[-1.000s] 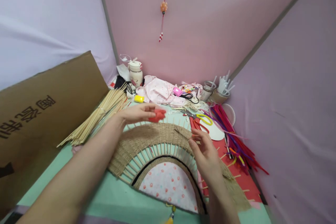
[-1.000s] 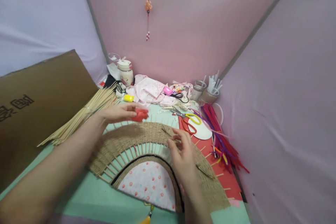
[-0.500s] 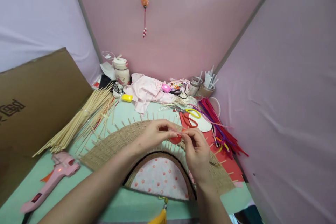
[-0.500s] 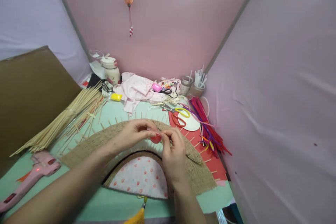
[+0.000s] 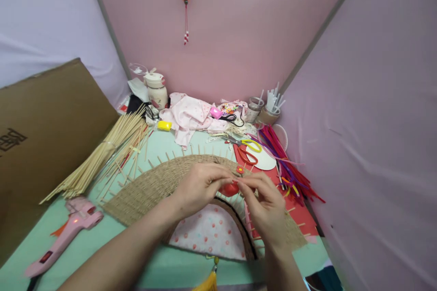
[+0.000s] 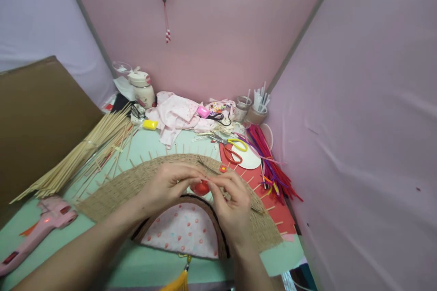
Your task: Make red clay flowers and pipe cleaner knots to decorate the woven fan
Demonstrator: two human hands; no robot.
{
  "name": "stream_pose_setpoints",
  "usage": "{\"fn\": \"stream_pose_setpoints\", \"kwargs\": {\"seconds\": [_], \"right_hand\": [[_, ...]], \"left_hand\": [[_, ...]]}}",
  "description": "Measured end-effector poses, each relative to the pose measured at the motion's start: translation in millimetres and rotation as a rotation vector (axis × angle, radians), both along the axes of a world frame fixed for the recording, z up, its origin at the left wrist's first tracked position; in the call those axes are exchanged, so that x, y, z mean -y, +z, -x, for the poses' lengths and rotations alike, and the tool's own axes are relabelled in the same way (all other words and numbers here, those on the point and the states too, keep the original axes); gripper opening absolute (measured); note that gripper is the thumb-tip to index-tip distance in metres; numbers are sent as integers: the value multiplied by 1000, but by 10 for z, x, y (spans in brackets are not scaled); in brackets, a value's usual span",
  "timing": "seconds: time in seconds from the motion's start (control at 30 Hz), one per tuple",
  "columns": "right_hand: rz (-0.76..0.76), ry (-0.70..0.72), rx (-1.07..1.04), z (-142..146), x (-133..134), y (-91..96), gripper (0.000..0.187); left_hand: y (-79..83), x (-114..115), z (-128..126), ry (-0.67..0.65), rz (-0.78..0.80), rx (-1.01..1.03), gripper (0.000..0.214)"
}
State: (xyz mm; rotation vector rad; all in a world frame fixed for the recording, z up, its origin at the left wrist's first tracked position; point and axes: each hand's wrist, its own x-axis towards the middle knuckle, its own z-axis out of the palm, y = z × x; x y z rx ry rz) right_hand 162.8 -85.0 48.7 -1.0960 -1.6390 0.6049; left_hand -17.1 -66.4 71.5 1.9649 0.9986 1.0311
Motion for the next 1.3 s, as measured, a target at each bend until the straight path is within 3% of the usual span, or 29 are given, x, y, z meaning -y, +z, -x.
{"fn": "stream_pose_setpoints", "kwargs": {"seconds": [0.2,0.53,0.7,0.77,0.9,0.97,1.0,1.07,1.1,1.17,1.23,1.3], "right_hand": [[-85,25,65,43,26,51,10],[-106,58,97,99,-74,-67,10],[-19,22,2,184,-112,-18,9],[46,32,-26,149,-154,-16,10],[121,-77,-48,-148,-204,-28,18],[128,-140,-4,-389,-214,-10,16],[120,-172,26,-522,-219,8,16],[104,-249,92,-789,-232,65,19],[92,-295,126,-916,-238,101,20],[60,-385,188,-1136,-251,178,22],[42,-448,261,-1300,-282,244,23],[57,-471,353,-1408,-352,282,24]], "left_hand": [[-35,92,-22,203,-11,64,20],[-17,63,92,259,209,348,11],[4,-13,190,251,441,449,8],[68,-111,359,312,447,355,10],[155,-392,912,806,-10,54,18],[76,-574,1190,1044,-132,-218,28],[0,-673,1306,1099,-145,-383,34],[-196,-861,1486,1030,-59,-496,32],[-297,-941,1553,947,108,-724,28],[-462,-1056,1654,824,223,-828,23],[-540,-1114,1719,794,243,-912,30],[-516,-1143,1727,827,140,-994,38]]}}
